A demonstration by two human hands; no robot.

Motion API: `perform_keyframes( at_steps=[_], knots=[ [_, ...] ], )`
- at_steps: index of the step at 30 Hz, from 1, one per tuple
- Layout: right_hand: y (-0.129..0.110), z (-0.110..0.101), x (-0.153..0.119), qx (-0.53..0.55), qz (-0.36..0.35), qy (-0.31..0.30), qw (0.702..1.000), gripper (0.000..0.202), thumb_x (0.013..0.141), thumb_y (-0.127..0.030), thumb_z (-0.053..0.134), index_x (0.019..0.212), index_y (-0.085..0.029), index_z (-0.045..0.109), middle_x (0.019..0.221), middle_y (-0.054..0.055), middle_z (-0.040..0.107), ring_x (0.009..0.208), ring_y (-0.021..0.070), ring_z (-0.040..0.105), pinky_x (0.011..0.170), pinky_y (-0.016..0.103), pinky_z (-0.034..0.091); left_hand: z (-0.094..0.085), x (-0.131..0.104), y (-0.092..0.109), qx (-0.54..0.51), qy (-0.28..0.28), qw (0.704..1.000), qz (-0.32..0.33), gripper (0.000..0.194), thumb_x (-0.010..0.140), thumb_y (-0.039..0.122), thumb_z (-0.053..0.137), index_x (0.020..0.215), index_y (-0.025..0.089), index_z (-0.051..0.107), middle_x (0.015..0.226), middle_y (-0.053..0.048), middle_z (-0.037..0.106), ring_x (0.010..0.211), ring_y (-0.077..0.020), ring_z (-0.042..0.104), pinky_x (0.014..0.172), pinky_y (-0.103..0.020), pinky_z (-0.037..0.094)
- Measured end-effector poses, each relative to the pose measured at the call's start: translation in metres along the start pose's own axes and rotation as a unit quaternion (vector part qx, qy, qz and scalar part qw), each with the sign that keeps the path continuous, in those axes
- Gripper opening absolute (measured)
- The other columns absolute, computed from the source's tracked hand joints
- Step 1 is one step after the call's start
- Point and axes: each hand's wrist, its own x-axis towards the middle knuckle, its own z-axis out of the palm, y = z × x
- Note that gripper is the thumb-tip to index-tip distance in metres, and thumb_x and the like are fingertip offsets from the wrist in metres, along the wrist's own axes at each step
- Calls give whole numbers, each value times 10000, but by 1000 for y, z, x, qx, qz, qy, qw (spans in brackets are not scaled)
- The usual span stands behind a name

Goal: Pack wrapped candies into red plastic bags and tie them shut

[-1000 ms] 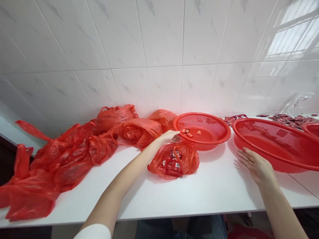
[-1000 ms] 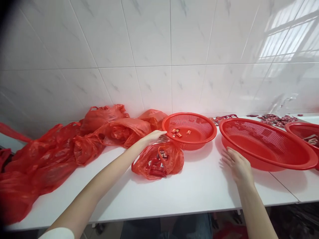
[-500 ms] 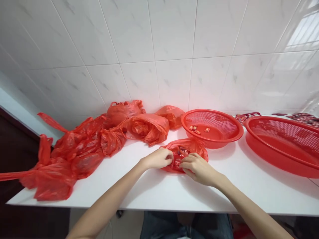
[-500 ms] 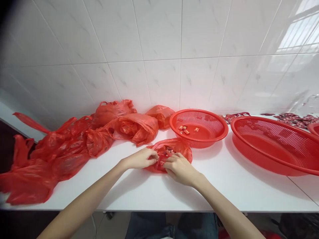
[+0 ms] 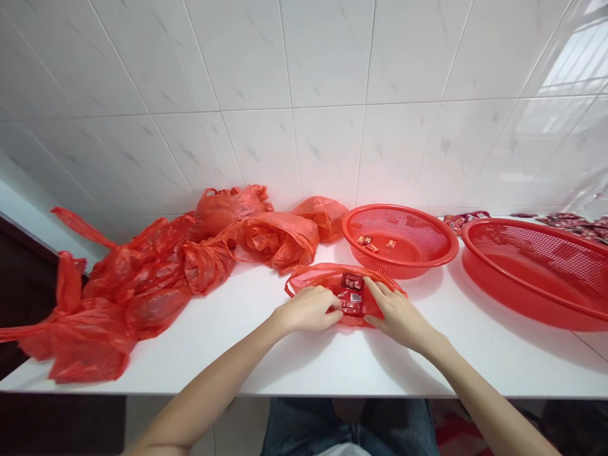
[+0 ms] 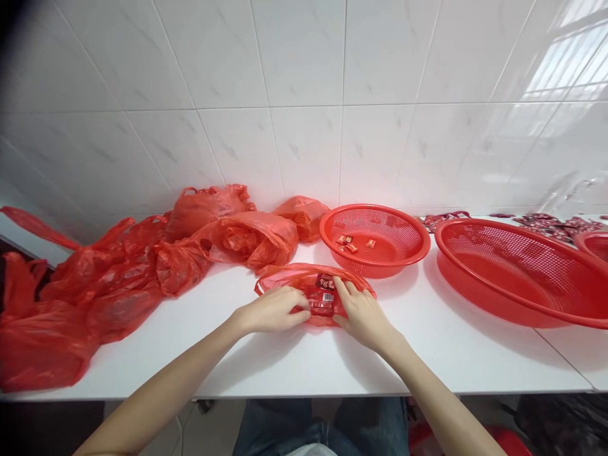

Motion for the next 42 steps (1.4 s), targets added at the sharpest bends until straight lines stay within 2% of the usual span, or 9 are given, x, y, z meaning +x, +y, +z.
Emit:
perform_keyframes(
  at_steps=[3, 8, 11, 16, 20, 25, 31, 38, 42],
  knots=[
    [4, 7, -1, 50, -26, 28, 998, 730, 848, -172, 557, 1547, -153, 348, 1481, 215, 546, 1301, 359, 580, 981, 494, 522, 14, 15, 1, 9, 55, 998, -23, 168, 888, 280, 561, 901, 191, 703, 994, -109, 695, 938, -290, 658, 821, -370, 490],
    [4, 12, -4, 84, -8, 36, 996, 772, 813, -136, 520, 1561, -135, 330, 1496, 208, 534, 1314, 341, 578, 994, 484, 527, 29, 31, -5, 12, 58, 997, -56, 547, 773, 363, 742, 1270, 167, 624, 1258, -180, 627, 1156, -377, 608, 963, -459, 494],
    [3, 10, -5, 84, 5, 35, 996, 752, 820, -131, 527, 1552, -116, 355, 1500, 217, 528, 1324, 342, 571, 1033, 493, 507, 22, 32, -8, 0, 82, 993, -89, 478, 835, 397, 686, 1255, 176, 629, 1265, -174, 634, 1194, -375, 600, 1004, -472, 478],
    [1, 7, -6, 85, 14, 47, 995, 736, 873, -186, 531, 1576, -128, 324, 1542, 201, 486, 1377, 339, 524, 1072, 498, 478, 5, 33, -11, 35, 198, 969, -141, 305, 976, 326, 501, 1201, 159, 620, 1231, -148, 623, 1187, -302, 600, 1014, -407, 478],
    [-2, 7, -3, 85, 10, 47, 995, 692, 890, -199, 516, 1561, -143, 359, 1533, 186, 501, 1354, 337, 547, 1048, 501, 495, 1, 34, -18, 55, 205, 963, -168, 313, 1020, 210, 347, 1139, 159, 633, 1211, -139, 640, 1167, -265, 615, 1001, -368, 477],
    [-4, 6, -1, 86, 6, 54, 995, 632, 897, -203, 520, 1519, -136, 431, 1504, 184, 534, 1354, 334, 549, 1057, 497, 492, 5, 32, -28, 43, 148, 971, -184, 246, 941, 248, 537, 1135, 158, 657, 1178, -149, 704, 1131, -307, 664, 911, -369, 518],
    [-2, 10, -3, 89, -4, 71, 994, 596, 909, -217, 509, 1499, -150, 458, 1478, 190, 559, 1330, 339, 572, 1024, 510, 514, 4, 31, -30, 17, 120, 971, -204, 405, 815, 374, 713, 1175, 193, 667, 1180, -141, 739, 1099, -353, 697, 858, -378, 536],
    [3, 14, -2, 112, -11, 106, 988, 610, 905, -217, 496, 1511, -177, 441, 1485, 173, 556, 1342, 335, 561, 1012, 510, 528, 0, 34, -27, -15, 147, 971, -186, 255, 727, 237, 721, 977, 189, 708, 967, -99, 775, 923, -318, 735, 747, -340, 532],
    [5, 18, 0, 131, -16, 149, 980, 592, 913, -240, 486, 1501, -184, 441, 1479, 180, 560, 1355, 332, 552, 1008, 516, 533, 2, 41, -20, -53, 199, 973, -108, 288, 810, 312, 703, 1077, 207, 681, 1067, -68, 755, 1009, -265, 707, 856, -323, 529]
  ],
)
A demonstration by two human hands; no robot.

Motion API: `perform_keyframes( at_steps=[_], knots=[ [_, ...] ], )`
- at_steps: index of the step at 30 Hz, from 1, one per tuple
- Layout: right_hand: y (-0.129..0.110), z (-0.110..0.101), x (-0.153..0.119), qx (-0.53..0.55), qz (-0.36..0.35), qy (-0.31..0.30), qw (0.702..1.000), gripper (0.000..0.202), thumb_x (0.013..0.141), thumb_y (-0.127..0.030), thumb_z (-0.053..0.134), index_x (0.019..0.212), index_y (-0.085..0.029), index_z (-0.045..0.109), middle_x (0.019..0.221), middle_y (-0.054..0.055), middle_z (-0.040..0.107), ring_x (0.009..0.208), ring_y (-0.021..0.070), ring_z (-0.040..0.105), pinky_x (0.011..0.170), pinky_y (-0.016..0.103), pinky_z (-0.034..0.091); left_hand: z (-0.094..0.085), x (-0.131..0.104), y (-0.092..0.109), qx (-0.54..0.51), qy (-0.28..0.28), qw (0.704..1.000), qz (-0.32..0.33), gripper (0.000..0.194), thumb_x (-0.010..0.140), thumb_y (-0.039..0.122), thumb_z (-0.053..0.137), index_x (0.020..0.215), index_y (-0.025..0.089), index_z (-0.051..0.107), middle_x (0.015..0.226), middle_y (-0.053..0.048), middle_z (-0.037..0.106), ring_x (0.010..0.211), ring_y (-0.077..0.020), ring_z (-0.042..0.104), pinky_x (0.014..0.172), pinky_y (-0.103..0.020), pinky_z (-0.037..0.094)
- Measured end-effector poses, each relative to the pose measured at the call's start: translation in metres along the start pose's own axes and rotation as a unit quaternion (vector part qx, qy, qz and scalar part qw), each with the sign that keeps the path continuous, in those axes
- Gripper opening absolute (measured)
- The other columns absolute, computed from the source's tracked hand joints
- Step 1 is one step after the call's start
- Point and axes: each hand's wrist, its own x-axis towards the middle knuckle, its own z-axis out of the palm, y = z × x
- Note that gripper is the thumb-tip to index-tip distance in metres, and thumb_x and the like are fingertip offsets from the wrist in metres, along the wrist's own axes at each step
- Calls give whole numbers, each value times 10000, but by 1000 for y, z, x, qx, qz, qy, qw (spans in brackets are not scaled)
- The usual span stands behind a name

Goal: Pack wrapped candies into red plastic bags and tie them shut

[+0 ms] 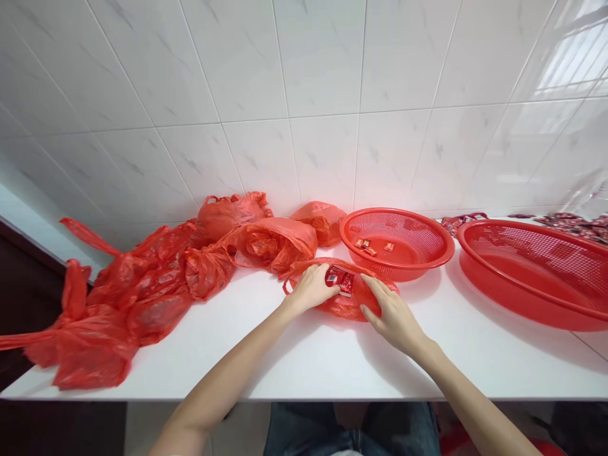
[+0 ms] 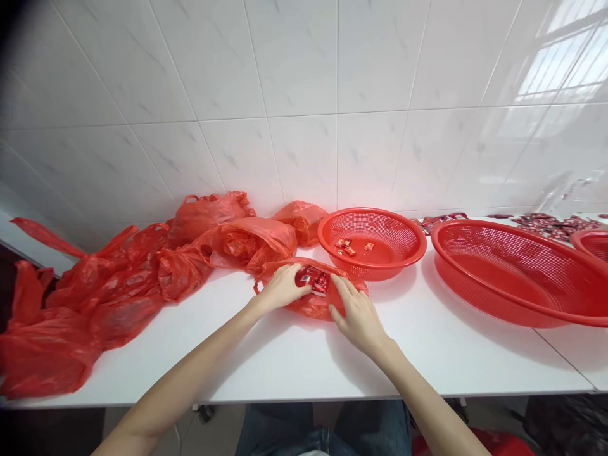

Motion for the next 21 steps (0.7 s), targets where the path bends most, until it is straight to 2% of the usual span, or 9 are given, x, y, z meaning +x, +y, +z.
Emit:
perform_keyframes(
  at_steps=[3, 6, 10, 13, 15, 17, 18, 21],
  knots=[
    [1, 2, 0, 15, -9, 34, 999, 566, 922, -252, 480, 1484, -187, 449, 1470, 181, 569, 1345, 323, 564, 1015, 518, 531, 6, 3, 4, -71, 2, 995, 74, 280, 894, 392, 644, 1078, 182, 669, 1092, -86, 737, 1006, -255, 690, 875, -349, 541],
    [3, 1, -1, 28, -15, 63, 997, 529, 928, -256, 481, 1454, -198, 476, 1442, 172, 598, 1308, 318, 598, 1019, 521, 528, 9, 1, 1, -78, 10, 989, 129, 217, 935, 313, 578, 1071, 183, 687, 1072, -83, 730, 1008, -250, 682, 898, -381, 548],
    [4, -3, -3, 56, -16, 96, 994, 460, 948, -281, 485, 1403, -221, 520, 1402, 143, 638, 1260, 294, 633, 1007, 479, 528, 3, -13, -16, -29, 103, 981, 160, 222, 897, 165, 549, 1017, 203, 732, 1093, -78, 706, 1016, -232, 682, 933, -383, 553],
    [1, -5, -2, 72, 4, 117, 991, 429, 944, -313, 508, 1359, -213, 546, 1338, 139, 682, 1197, 295, 663, 964, 464, 527, -4, -28, -34, 46, 195, 972, 121, 281, 851, 128, 564, 1054, 201, 743, 1238, -118, 651, 1173, -291, 626, 1036, -461, 512],
    [-2, -6, 0, 72, 26, 122, 990, 422, 933, -325, 524, 1337, -206, 551, 1256, 134, 725, 1116, 298, 689, 937, 465, 512, -7, -38, -46, 81, 216, 971, 56, 338, 812, 138, 605, 1118, 187, 739, 1368, -158, 574, 1295, -355, 552, 1095, -524, 466],
    [-6, -8, 3, 66, 51, 113, 990, 423, 925, -330, 536, 1328, -203, 542, 1128, 111, 770, 1001, 288, 711, 924, 463, 483, -11, -44, -56, 74, 196, 978, -14, 397, 776, 163, 643, 1162, 178, 734, 1431, -175, 526, 1345, -382, 519, 1113, -532, 456],
    [-8, -8, 5, 57, 62, 101, 991, 431, 919, -330, 547, 1330, -200, 533, 1058, 94, 785, 962, 285, 713, 923, 461, 466, -13, -46, -59, 54, 173, 983, -40, 403, 765, 176, 651, 1158, 180, 739, 1409, -170, 549, 1317, -372, 552, 1098, -512, 476],
    [-16, -12, 11, -12, 91, 28, 995, 461, 887, -295, 590, 1329, -179, 526, 906, 65, 793, 959, 304, 702, 925, 444, 413, -20, -47, -63, -52, 78, 993, -75, 383, 743, 222, 650, 1108, 185, 760, 1159, -110, 714, 1036, -287, 706, 965, -422, 570]
  ],
)
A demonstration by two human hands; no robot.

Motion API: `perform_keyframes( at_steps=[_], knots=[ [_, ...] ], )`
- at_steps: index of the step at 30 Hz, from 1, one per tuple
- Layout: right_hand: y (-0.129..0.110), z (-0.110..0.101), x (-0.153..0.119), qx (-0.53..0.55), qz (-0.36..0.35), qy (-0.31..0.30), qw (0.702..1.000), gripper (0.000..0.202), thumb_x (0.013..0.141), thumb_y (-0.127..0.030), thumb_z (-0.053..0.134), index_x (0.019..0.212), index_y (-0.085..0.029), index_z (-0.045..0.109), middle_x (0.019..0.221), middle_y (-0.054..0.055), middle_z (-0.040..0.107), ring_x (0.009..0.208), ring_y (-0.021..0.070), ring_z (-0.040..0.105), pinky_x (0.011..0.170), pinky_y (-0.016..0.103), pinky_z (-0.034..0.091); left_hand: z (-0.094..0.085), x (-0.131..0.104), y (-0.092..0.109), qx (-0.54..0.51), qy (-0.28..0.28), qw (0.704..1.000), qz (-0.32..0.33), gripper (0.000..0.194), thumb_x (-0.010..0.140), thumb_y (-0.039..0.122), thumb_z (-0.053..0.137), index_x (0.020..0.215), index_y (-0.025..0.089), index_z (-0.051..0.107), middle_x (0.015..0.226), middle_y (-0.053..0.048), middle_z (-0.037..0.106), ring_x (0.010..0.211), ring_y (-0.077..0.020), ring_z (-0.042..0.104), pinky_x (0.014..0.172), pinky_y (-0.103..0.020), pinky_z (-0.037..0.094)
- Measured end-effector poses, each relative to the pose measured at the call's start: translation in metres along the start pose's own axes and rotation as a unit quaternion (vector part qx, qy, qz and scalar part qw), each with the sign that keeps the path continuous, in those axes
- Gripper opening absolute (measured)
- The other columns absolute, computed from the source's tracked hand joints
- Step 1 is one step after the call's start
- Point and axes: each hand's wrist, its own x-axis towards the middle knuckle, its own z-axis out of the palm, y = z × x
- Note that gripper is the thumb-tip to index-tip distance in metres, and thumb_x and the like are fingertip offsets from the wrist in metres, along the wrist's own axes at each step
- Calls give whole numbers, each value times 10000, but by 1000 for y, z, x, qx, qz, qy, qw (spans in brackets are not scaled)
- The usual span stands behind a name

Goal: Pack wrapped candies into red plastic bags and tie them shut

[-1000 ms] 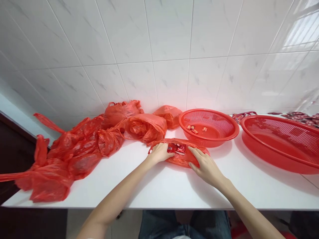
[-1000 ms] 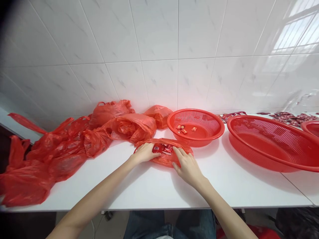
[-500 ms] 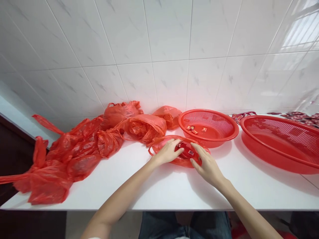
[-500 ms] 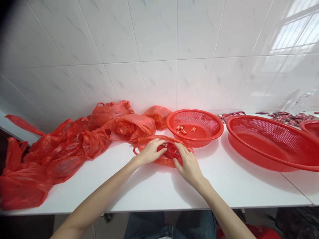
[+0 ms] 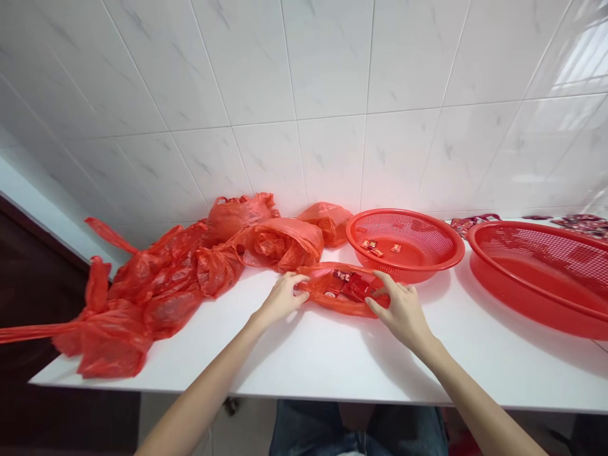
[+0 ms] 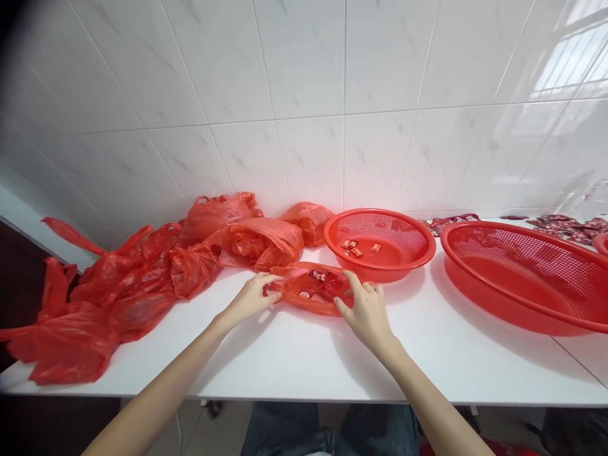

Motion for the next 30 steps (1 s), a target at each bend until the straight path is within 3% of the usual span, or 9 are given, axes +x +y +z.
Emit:
perform_keyframes(
  at_steps=[3, 7, 13, 15, 18, 21, 25, 27, 30],
  knots=[
    [-8, -4, 3, -115, 18, -83, 990, 461, 871, -254, 607, 1314, -147, 541, 911, 104, 790, 996, 333, 695, 897, 410, 379, -11, 5, 6, -98, -44, 994, -12, 363, 726, 286, 649, 1046, 165, 772, 956, -65, 778, 838, -244, 714, 872, -393, 593],
    [-11, -4, 5, -217, 21, -115, 969, 459, 850, -94, 532, 1309, -97, 521, 1013, 185, 771, 964, 328, 707, 835, 383, 345, -30, 12, 21, -162, -15, 987, -4, 337, 688, 294, 645, 967, 164, 784, 1067, -85, 781, 847, -237, 716, 820, -372, 602],
    [3, -1, 5, -175, 15, -134, 975, 449, 704, 27, 508, 1120, -127, 572, 784, 139, 757, 774, 296, 714, 745, 354, 364, -47, 9, 45, -253, -1, 967, 5, 244, 655, 286, 692, 855, 170, 769, 1030, -86, 775, 731, -201, 722, 710, -350, 610],
    [6, -6, 10, -117, -6, -134, 984, 471, 707, 2, 522, 1140, -172, 589, 768, 67, 754, 743, 250, 711, 733, 333, 416, -53, 8, 52, -281, 1, 960, 11, 228, 662, 296, 715, 847, 169, 755, 901, -67, 772, 666, -186, 704, 671, -343, 603],
    [0, -30, 24, 157, -38, -56, 985, 318, 803, -181, 603, 1116, -211, 646, 739, 8, 728, 682, 202, 694, 666, 316, 502, -72, 12, 64, -327, 36, 944, 24, 222, 667, 309, 754, 848, 181, 739, 692, -23, 722, 591, -175, 665, 624, -335, 585],
    [-13, -71, 42, 397, -43, 116, 909, 270, 775, -337, 764, 1006, -212, 704, 792, 17, 731, 737, 195, 702, 669, 326, 548, -100, 19, 83, -378, 141, 911, 88, 172, 663, 284, 781, 823, 232, 742, 843, -25, 752, 677, -176, 684, 735, -363, 601],
    [-31, -120, 61, 504, -61, 299, 808, 215, 714, -209, 839, 893, -236, 723, 759, -21, 722, 719, 147, 685, 682, 288, 556, -129, 25, 112, -383, 214, 880, 184, 73, 712, 254, 763, 749, 303, 723, 932, 1, 741, 861, -200, 706, 908, -400, 586],
    [-39, -131, 66, 511, -76, 283, 808, 203, 716, -194, 844, 874, -235, 723, 801, -10, 736, 800, 162, 709, 737, 304, 572, -133, 25, 124, -367, 219, 879, 210, 55, 728, 248, 747, 763, 282, 721, 914, -1, 733, 916, -201, 709, 962, -407, 570],
    [-50, -130, 70, 498, -92, 150, 849, 232, 752, -244, 834, 959, -215, 734, 876, 30, 764, 894, 210, 735, 839, 382, 589, -128, 24, 136, -342, 178, 897, 214, 137, 717, 271, 766, 832, 209, 726, 954, -24, 739, 925, -212, 720, 943, -408, 577]
  ],
)
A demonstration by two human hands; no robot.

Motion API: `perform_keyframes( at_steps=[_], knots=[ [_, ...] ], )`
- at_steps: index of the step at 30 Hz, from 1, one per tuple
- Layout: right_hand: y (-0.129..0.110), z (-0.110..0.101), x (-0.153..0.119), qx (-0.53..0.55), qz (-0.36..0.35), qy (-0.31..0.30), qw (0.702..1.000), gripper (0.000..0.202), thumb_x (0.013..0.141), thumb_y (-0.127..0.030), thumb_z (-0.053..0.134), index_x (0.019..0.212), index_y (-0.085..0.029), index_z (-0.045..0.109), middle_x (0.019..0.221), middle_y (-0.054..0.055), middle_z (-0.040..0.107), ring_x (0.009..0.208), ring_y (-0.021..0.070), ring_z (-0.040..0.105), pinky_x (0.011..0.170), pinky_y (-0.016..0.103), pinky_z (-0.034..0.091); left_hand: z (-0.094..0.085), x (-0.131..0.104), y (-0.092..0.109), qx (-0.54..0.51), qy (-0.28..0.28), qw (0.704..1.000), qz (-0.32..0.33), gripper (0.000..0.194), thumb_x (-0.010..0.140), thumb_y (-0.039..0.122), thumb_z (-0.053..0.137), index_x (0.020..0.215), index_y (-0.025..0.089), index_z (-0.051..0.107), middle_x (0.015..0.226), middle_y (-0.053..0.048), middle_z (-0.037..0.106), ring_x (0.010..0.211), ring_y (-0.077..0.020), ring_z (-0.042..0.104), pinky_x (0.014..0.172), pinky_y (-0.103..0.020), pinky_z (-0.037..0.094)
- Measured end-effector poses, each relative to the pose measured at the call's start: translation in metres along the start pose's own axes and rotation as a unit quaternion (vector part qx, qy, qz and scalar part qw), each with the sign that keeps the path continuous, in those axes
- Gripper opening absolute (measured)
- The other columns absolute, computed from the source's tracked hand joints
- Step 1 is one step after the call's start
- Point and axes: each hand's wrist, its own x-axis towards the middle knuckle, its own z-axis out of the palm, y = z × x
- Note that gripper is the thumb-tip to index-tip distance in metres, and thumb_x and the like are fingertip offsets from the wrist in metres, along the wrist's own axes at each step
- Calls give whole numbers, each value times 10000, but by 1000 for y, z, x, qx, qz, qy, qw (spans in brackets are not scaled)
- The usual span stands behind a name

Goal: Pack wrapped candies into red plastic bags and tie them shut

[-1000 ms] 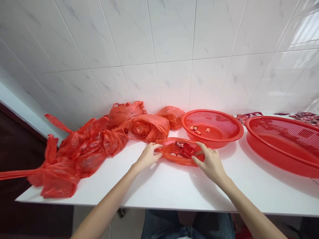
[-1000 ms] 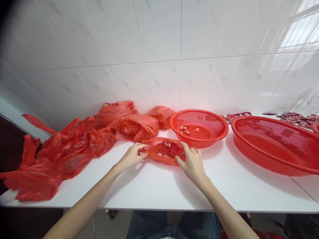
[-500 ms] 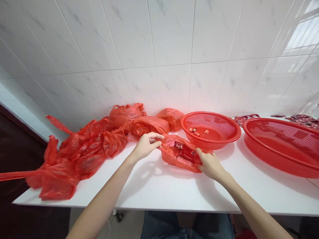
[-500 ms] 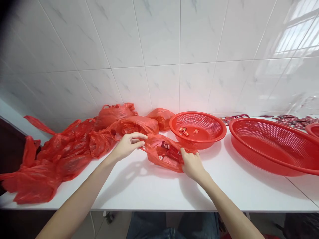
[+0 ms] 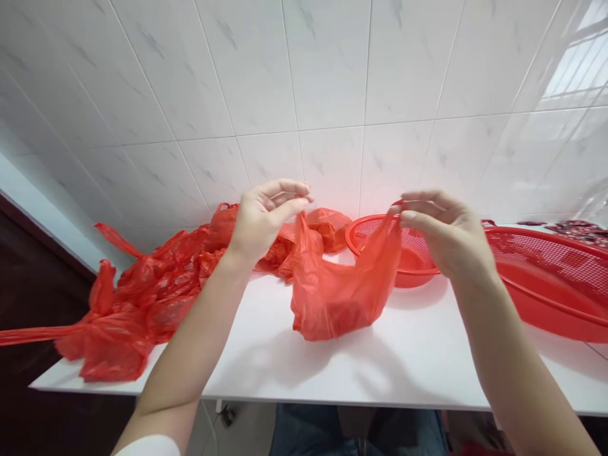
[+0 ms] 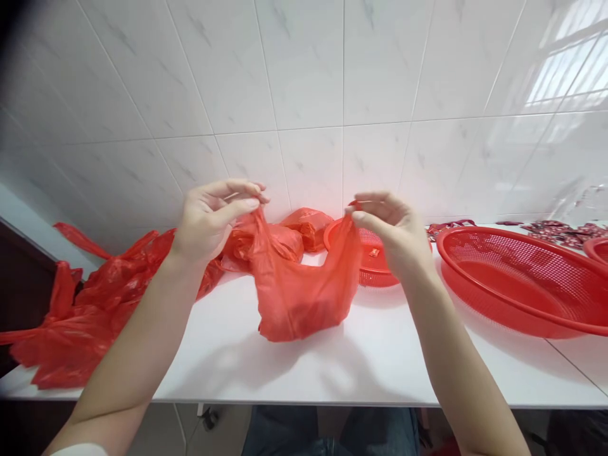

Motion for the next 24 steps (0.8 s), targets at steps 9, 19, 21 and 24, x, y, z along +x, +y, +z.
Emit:
perform_keyframes(
  at_steps=[9, 19, 21, 24],
  knots=[
    [-12, 43, -6, -71, -45, -185, 979, 340, 889, -396, 741, 1189, -248, 682, 957, 29, 779, 949, 235, 751, 889, 429, 594, 41, -9, 12, 49, -180, 981, -61, 430, 796, 264, 777, 1208, 209, 668, 1083, -60, 713, 808, -153, 711, 680, -257, 591],
    [-6, 30, -11, -164, -185, -76, 966, 324, 908, -395, 713, 1209, -281, 672, 1214, 47, 725, 1142, 250, 670, 1010, 466, 519, 56, -4, 8, -1, -182, 978, -104, 115, 824, 184, 722, 927, 132, 729, 716, -14, 684, 596, -122, 659, 594, -261, 570],
    [3, 25, -12, -149, -163, -77, 972, 405, 889, -427, 730, 1263, -294, 647, 1258, 57, 708, 1187, 261, 649, 1024, 479, 509, 56, -3, 6, -9, -173, 979, -103, 69, 816, 176, 713, 861, 125, 727, 711, -22, 694, 600, -122, 659, 598, -260, 571],
    [25, 19, -17, -130, -85, -110, 982, 589, 831, -458, 780, 1367, -316, 582, 1409, 73, 626, 1303, 283, 578, 1073, 496, 474, 56, -2, 4, -37, -144, 985, -91, 85, 788, 197, 735, 831, 129, 710, 708, -13, 693, 582, -123, 660, 612, -279, 582]
  ],
)
